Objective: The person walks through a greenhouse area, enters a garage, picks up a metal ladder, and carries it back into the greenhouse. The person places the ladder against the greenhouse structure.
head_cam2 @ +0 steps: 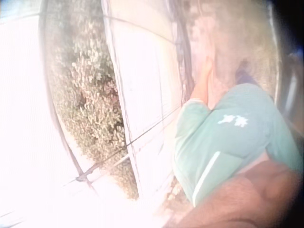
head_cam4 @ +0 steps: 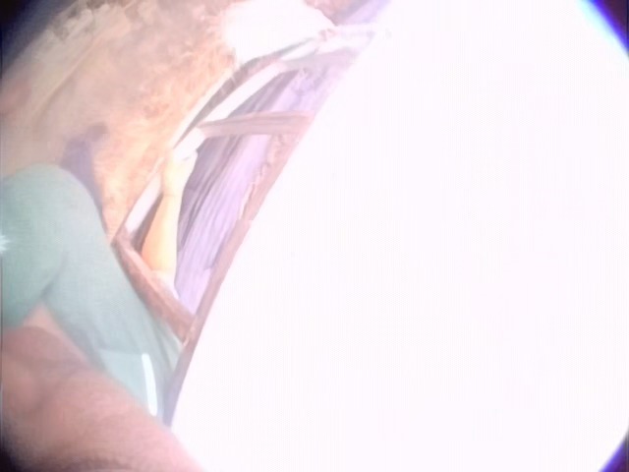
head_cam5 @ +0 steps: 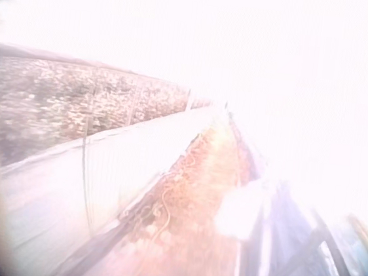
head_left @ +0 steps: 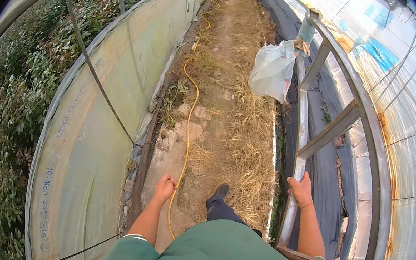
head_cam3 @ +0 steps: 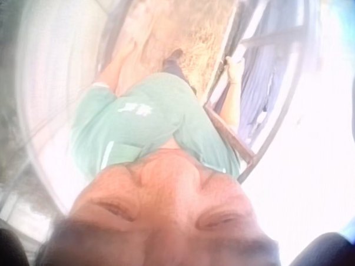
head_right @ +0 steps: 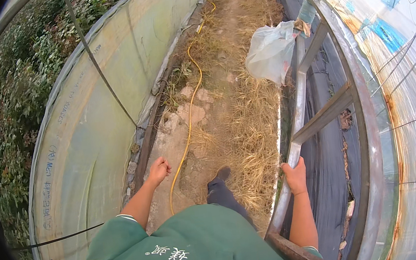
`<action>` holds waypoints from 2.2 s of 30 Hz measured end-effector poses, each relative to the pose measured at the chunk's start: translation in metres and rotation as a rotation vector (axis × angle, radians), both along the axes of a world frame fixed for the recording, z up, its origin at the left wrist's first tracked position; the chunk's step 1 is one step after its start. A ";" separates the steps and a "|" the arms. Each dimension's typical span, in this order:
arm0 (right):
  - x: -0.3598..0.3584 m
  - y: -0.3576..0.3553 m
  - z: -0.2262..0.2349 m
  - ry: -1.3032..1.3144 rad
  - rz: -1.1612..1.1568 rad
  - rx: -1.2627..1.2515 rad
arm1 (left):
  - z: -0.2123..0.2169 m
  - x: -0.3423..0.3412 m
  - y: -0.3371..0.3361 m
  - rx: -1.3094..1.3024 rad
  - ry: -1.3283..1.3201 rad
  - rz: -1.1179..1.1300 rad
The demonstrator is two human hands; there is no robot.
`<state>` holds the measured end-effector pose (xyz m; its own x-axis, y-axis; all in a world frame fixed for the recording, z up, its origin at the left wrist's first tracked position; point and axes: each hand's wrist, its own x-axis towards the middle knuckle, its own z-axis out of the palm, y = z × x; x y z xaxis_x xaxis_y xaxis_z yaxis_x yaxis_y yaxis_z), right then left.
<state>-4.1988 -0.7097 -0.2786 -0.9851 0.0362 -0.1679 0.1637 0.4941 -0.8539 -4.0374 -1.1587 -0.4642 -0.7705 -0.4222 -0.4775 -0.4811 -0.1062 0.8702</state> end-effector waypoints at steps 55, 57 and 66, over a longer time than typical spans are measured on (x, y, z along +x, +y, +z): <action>-1.666 -0.485 -0.037 0.019 0.028 0.002 | -0.134 -1.515 -0.503 -0.038 -0.246 0.539; -1.728 -0.503 -0.043 0.041 0.044 0.009 | -0.151 -1.590 -0.523 -0.036 -0.261 0.508; -1.980 -0.581 -0.011 0.009 0.016 0.021 | -0.077 -1.943 -0.589 -0.185 -0.135 0.241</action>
<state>-6.1784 -1.2910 -0.2898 -0.9871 0.0237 -0.1586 0.1481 0.5142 -0.8448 -5.9807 -1.7478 -0.5409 -0.5732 -0.6736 -0.4666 -0.5737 -0.0767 0.8155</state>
